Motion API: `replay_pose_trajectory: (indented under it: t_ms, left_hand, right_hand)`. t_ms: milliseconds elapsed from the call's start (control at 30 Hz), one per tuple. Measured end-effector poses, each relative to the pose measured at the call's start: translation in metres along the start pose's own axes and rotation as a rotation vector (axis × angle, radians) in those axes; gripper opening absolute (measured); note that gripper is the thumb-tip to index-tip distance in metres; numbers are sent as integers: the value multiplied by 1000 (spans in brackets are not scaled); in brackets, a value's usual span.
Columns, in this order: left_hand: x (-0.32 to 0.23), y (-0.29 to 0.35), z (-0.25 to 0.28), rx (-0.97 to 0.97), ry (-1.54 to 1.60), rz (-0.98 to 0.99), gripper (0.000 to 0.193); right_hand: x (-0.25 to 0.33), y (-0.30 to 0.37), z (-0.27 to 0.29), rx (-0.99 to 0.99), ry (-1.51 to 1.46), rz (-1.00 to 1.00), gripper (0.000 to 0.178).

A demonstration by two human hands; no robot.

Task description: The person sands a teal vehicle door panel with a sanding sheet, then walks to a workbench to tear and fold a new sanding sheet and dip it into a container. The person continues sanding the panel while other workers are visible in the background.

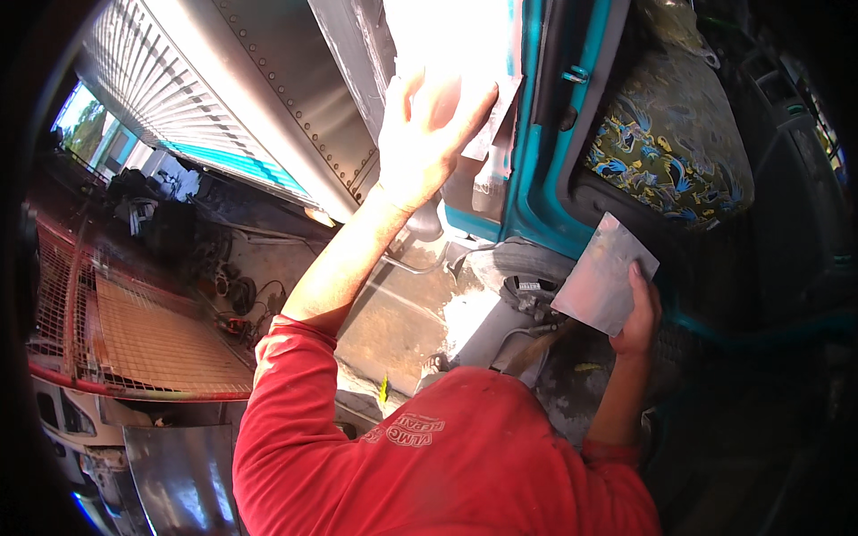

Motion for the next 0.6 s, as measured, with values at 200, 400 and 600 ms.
replay_pose_trajectory:
  t_ms: [200, 400, 600]
  left_hand:
    - [-57, 93, -52, 79, 105, 104, 66]
    - [-91, 128, -42, 247, 326, 182, 74]
    - [-30, 49, 17, 133, 264, 122, 85]
  right_hand:
    - [-3, 3, 4, 7, 8, -5, 44]
    - [-6, 9, -1, 49, 32, -42, 45]
    - [-6, 11, -5, -8, 24, -31, 46]
Point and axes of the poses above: each hand's wrist, its own y-axis away from the middle knuckle, its own z-axis out of the back of the hand, x = y × z, the point moved 4 cm from there along -y, towards the middle knuckle, and after that the axes turned 14 degrees about -z, right-handed, at the moved point
